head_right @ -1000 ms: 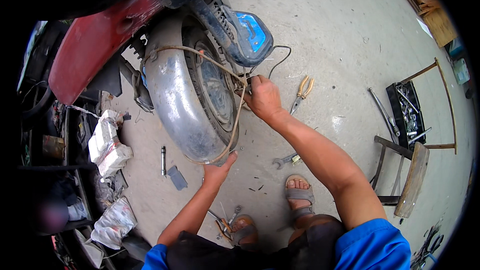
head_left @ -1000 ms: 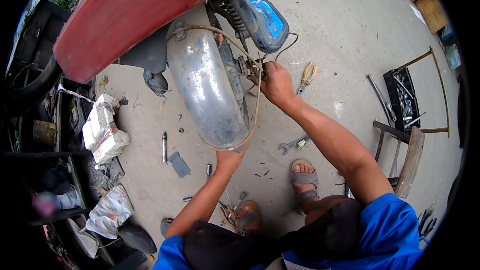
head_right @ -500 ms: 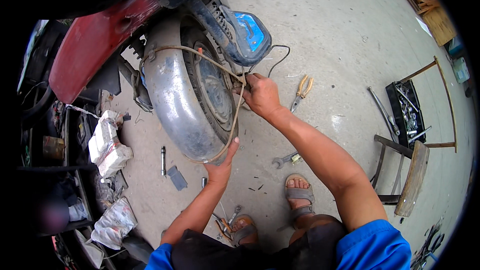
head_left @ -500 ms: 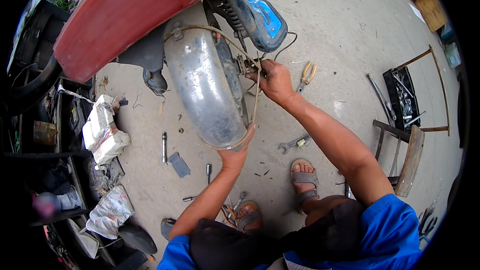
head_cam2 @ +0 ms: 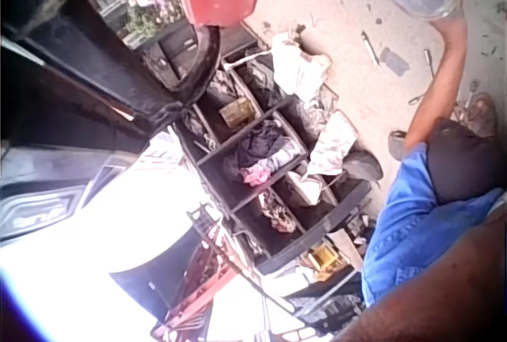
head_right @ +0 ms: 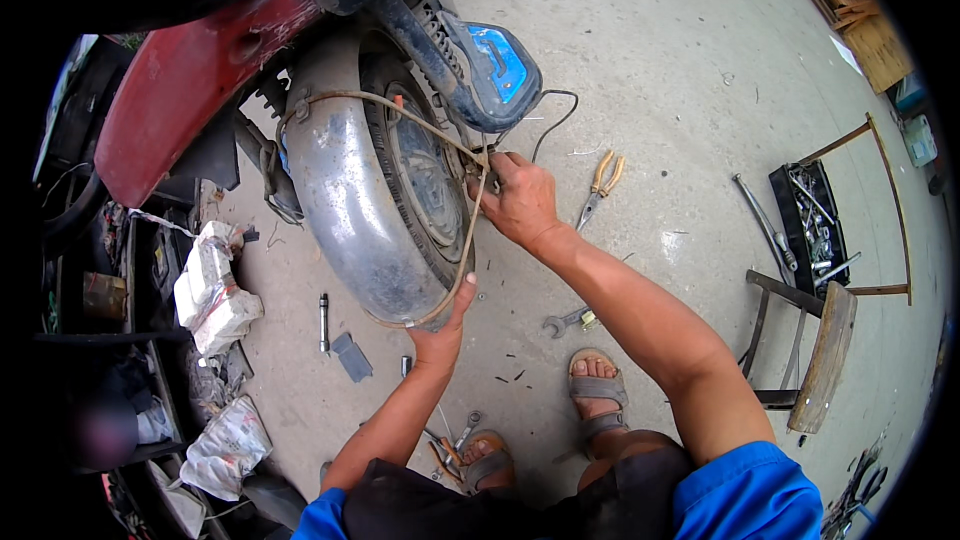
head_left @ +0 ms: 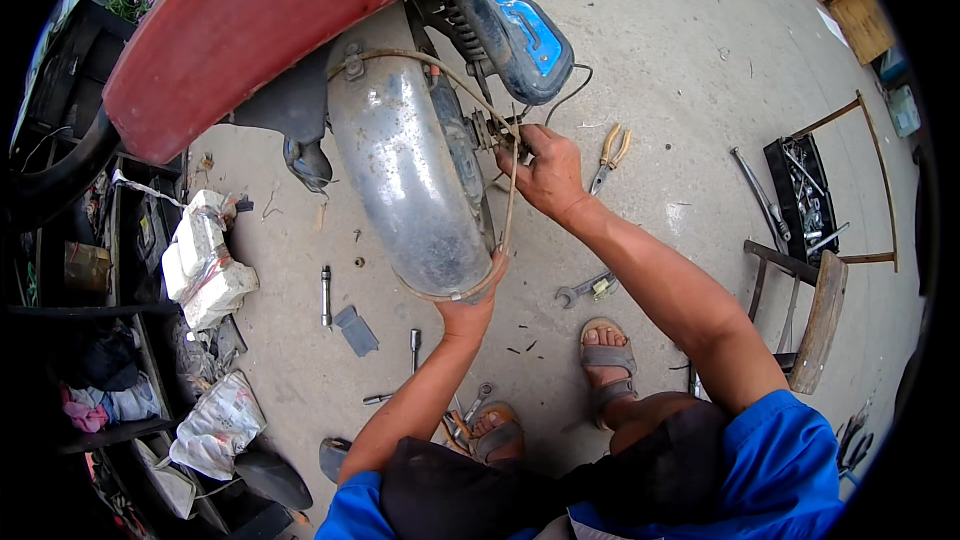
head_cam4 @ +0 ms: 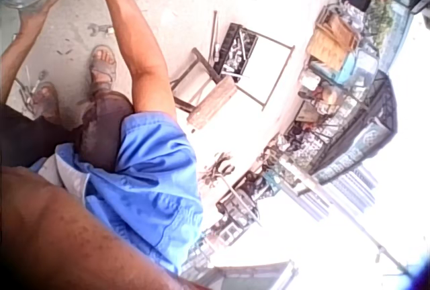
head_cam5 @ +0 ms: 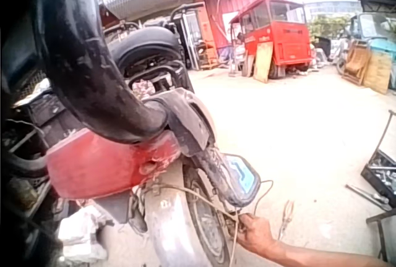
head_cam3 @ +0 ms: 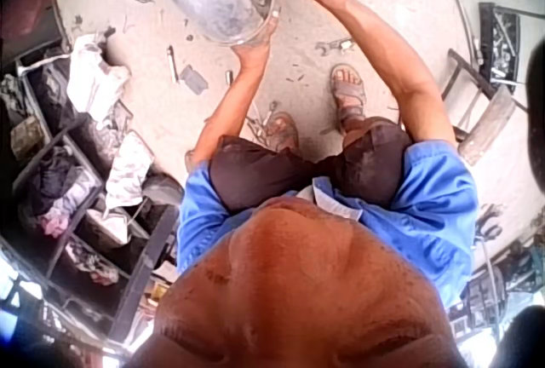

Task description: The person removes a motorcycle wheel, uses a hammer to adjust the hub, and reassembles the wheel with a brake disc and axle. They then mount the wheel onto the motorcycle and secure it with bolts and a chain.

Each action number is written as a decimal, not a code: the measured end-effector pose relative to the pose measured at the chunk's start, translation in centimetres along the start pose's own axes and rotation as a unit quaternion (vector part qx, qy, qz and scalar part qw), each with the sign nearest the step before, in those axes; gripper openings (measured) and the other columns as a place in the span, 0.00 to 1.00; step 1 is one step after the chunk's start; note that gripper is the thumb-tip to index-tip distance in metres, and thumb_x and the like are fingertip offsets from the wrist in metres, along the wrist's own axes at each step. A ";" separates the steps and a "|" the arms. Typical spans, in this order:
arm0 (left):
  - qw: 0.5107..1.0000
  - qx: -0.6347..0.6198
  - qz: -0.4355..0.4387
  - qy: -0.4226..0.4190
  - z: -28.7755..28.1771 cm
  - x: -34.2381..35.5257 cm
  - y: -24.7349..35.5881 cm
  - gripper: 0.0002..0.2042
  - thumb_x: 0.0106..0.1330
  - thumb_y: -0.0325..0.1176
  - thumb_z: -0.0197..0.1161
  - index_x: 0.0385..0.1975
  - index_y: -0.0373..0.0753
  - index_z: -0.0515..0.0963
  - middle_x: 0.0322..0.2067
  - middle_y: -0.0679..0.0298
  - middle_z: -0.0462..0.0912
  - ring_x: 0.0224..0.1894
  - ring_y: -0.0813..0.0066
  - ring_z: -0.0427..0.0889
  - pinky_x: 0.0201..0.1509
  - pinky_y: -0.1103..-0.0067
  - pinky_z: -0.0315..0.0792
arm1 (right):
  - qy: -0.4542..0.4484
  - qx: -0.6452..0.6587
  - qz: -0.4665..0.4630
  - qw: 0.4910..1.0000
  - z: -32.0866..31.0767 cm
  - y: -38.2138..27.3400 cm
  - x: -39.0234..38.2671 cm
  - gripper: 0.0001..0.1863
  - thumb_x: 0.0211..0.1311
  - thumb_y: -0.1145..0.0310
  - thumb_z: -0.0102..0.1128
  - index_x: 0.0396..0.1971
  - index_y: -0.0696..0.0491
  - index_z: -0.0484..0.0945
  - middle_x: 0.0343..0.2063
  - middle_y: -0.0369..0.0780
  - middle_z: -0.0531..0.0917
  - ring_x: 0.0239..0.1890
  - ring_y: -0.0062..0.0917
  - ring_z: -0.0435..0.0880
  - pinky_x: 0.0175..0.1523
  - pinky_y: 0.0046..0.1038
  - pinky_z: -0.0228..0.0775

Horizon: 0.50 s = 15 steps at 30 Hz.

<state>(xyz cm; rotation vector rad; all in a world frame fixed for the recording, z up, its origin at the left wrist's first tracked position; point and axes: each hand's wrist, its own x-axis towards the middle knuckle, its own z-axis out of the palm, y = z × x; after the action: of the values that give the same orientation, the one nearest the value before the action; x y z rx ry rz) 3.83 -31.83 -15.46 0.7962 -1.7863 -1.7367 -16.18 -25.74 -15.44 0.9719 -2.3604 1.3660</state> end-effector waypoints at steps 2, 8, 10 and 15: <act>0.998 0.026 0.047 -0.035 0.2 -0.3 1.0 0.17 0.63 0.23 0.69 0.50 0.29 0.77 0.49 0.56 0.82 0.49 0.67 0.81 0.55 0.71 0.76 | 0.002 -0.005 0.006 1.000 0.2 0.0 0.0 0.14 0.53 0.61 0.71 0.31 0.57 0.82 0.27 0.49 0.82 0.28 0.47 0.82 0.32 0.41 0.73; 0.989 -0.122 -0.071 -0.033 0.3 -0.2 0.4 0.22 0.63 0.30 0.69 0.55 0.31 0.73 0.53 0.56 0.77 0.53 0.66 0.76 0.59 0.70 0.72 | 0.004 -0.015 0.009 1.000 0.7 0.2 0.0 0.13 0.55 0.61 0.70 0.29 0.57 0.83 0.26 0.47 0.82 0.26 0.45 0.82 0.31 0.41 0.73; 0.982 -0.171 -0.086 0.000 0.8 -0.2 0.6 0.23 0.59 0.34 0.77 0.51 0.32 0.78 0.50 0.61 0.80 0.49 0.70 0.77 0.56 0.74 0.71 | 0.004 -0.018 0.011 1.000 0.7 0.4 -0.1 0.12 0.56 0.61 0.69 0.29 0.56 0.84 0.26 0.46 0.82 0.27 0.45 0.82 0.31 0.41 0.73; 0.995 0.081 0.009 -0.062 0.9 -0.2 1.1 0.19 0.70 0.26 0.61 0.59 0.28 0.71 0.59 0.53 0.76 0.58 0.64 0.77 0.66 0.62 0.73 | -0.005 -0.024 0.034 0.999 0.7 0.3 0.1 0.13 0.55 0.60 0.70 0.29 0.55 0.82 0.30 0.45 0.83 0.30 0.47 0.83 0.33 0.43 0.74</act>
<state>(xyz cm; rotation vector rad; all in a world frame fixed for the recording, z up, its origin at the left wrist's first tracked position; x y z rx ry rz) 3.28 -31.06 -14.41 0.7488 -2.0317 -1.6788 -16.38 -26.23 -15.96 0.8943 -2.4428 1.3257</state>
